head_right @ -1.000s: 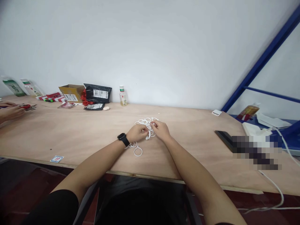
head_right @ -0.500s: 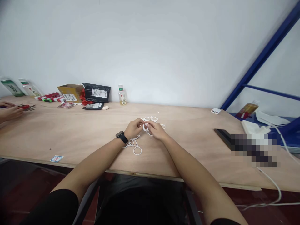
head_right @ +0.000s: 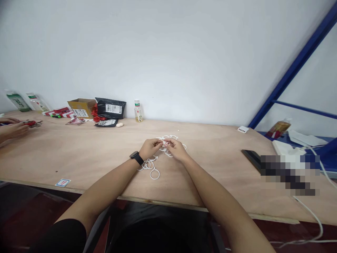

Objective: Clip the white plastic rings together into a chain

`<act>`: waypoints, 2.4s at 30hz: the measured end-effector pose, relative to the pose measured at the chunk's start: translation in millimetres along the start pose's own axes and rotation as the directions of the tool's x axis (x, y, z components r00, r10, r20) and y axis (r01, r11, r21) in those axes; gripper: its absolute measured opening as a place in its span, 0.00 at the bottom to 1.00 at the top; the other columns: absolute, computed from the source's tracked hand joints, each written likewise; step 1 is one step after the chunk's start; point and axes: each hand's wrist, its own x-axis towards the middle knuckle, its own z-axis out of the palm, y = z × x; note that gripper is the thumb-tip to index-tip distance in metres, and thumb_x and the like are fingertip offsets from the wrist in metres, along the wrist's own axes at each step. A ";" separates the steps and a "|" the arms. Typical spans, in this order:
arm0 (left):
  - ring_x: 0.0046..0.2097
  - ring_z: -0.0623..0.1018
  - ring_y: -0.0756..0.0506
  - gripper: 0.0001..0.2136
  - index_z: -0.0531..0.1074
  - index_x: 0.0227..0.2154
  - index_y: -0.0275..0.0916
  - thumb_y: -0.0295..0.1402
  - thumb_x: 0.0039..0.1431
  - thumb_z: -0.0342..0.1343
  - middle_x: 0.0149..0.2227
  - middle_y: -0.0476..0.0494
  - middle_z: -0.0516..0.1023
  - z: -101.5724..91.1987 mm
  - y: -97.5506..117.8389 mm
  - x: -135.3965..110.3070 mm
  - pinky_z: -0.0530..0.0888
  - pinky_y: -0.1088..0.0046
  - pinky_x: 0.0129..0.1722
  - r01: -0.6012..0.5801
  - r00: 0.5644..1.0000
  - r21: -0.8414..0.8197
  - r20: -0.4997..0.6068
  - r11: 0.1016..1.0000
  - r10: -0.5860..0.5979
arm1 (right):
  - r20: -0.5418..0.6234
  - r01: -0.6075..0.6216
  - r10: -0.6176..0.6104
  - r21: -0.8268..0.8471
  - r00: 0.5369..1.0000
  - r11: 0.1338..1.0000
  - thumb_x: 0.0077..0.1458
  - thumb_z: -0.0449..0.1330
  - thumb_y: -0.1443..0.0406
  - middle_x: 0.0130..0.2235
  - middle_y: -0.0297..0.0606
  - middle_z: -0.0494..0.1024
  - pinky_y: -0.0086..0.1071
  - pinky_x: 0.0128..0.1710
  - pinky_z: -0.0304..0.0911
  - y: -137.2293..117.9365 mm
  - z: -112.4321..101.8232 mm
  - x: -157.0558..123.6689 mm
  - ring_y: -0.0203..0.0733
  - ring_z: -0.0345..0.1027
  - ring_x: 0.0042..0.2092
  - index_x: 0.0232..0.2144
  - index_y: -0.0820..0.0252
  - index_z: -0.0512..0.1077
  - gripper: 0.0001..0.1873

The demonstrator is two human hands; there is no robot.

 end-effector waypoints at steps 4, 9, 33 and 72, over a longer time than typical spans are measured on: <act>0.32 0.77 0.50 0.09 0.78 0.35 0.38 0.35 0.58 0.55 0.33 0.47 0.82 -1.2 3.2 -1.1 0.71 0.77 0.32 -0.005 1.000 0.058 -0.023 0.998 0.007 | 0.068 -0.038 0.040 -0.033 0.997 0.999 0.56 0.55 0.56 0.33 0.37 0.77 0.26 0.25 0.63 -5.4 -0.2 -3.3 0.33 0.67 0.26 0.44 0.61 0.73 0.19; 0.31 0.77 0.51 0.08 0.78 0.33 0.39 0.35 0.58 0.55 0.32 0.48 0.81 -2.7 6.1 -1.8 0.71 0.77 0.32 -0.011 1.000 0.075 0.001 0.997 0.011 | 0.072 -0.004 0.011 -0.102 0.997 0.995 0.56 0.53 0.59 0.31 0.36 0.77 0.26 0.26 0.62 -7.9 -2.2 -4.4 0.34 0.67 0.26 0.44 0.61 0.74 0.18; 0.27 0.73 0.51 0.05 0.76 0.26 0.38 0.32 0.46 0.58 0.26 0.50 0.77 -33.3 -5.1 4.9 0.67 0.78 0.27 0.004 0.913 0.165 0.403 0.986 -0.071 | -0.117 0.202 -0.321 -0.567 0.940 0.799 0.53 0.51 0.70 0.47 0.41 0.76 0.37 0.45 0.65 -8.7 -10.6 -1.8 0.43 0.70 0.43 0.48 0.55 0.75 0.21; 0.31 0.73 0.50 0.07 0.75 0.25 0.37 0.33 0.53 0.55 0.28 0.47 0.77 -21.2 7.5 3.7 0.66 0.76 0.33 -0.139 0.961 0.254 0.268 0.957 0.068 | 0.072 0.079 -0.058 -0.332 0.996 0.940 0.48 0.51 0.69 0.26 0.34 0.79 0.26 0.27 0.61 -17.4 3.9 -7.5 0.35 0.69 0.26 0.38 0.60 0.79 0.19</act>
